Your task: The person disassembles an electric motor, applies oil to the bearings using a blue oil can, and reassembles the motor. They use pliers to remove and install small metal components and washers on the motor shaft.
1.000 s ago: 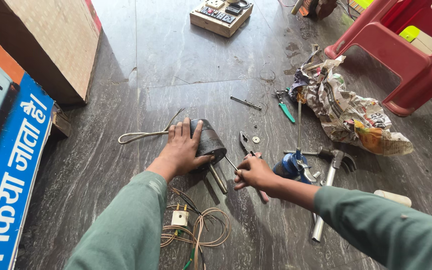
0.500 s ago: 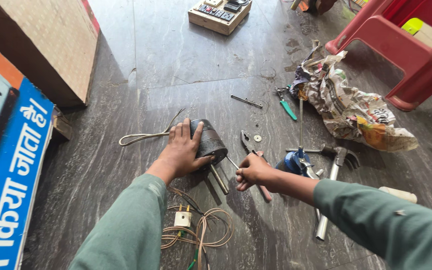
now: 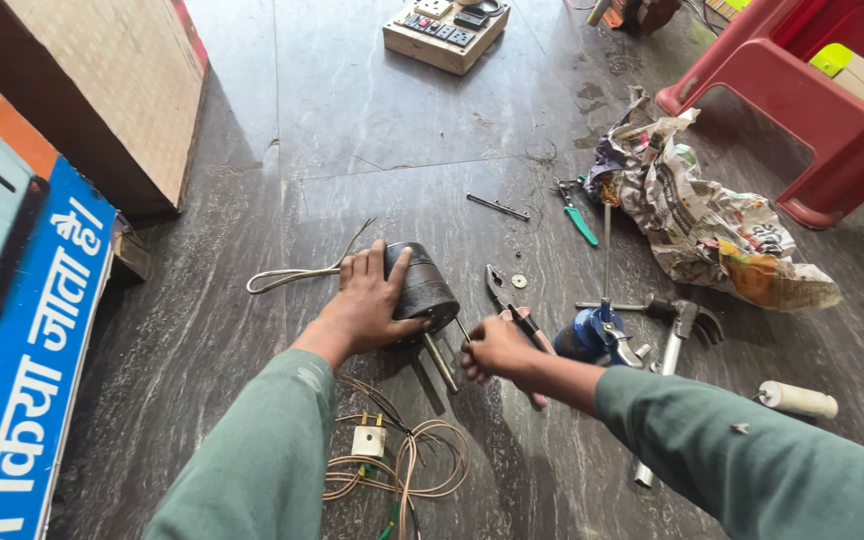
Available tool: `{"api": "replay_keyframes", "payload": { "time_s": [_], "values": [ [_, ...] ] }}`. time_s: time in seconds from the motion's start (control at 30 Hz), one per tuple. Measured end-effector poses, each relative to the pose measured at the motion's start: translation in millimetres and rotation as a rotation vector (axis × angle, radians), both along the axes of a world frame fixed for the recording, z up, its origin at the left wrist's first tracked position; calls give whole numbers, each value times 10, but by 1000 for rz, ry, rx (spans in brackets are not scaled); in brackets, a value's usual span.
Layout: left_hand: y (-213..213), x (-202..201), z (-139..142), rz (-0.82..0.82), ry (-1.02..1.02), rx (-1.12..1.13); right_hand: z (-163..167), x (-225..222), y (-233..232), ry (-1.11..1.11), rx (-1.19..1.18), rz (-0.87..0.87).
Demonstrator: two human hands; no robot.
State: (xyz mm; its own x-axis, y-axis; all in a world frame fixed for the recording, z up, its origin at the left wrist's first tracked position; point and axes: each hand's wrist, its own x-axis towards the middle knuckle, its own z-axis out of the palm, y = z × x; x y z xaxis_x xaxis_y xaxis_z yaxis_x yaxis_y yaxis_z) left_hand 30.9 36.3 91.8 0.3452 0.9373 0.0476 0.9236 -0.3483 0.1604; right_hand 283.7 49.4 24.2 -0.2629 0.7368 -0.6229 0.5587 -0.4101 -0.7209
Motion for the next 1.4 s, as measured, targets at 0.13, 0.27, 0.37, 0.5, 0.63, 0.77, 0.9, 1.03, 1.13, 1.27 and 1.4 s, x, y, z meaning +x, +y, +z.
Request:
{"api": "replay_keyframes", "payload": {
  "time_s": [0.13, 0.27, 0.37, 0.5, 0.63, 0.77, 0.9, 1.03, 1.13, 1.27, 1.4],
  "values": [
    [20, -31, -50, -17, -32, 22, 77, -88, 176, 8, 53, -8],
    [49, -98, -117, -38, -47, 53, 121, -281, 337, -33, 89, -56],
    [66, -145, -179, -54, -40, 66, 138, -306, 362, -133, 138, 55],
    [74, -229, -225, -85, -53, 70, 154, -155, 216, -338, 622, 549],
    [83, -283, -233, -99, -57, 67, 173, -102, 55, -668, 458, 686],
    [118, -329, -257, -116, -85, 67, 263, -293, 474, -745, 625, 489],
    [176, -410, -296, -158, -110, 72, 318, -214, 899, -753, 799, 675],
    [209, -452, -332, -167, -134, 71, 187, -121, 598, -801, 665, 979],
    [230, -465, -348, -157, -103, 51, 252, -48, 344, -691, 735, 933],
    [229, -509, -344, -183, -122, 96, 481, -270, 530, -488, 732, 638],
    [243, -476, -313, -160, -103, 87, 586, -356, 700, -532, 762, 693]
  ]
}}
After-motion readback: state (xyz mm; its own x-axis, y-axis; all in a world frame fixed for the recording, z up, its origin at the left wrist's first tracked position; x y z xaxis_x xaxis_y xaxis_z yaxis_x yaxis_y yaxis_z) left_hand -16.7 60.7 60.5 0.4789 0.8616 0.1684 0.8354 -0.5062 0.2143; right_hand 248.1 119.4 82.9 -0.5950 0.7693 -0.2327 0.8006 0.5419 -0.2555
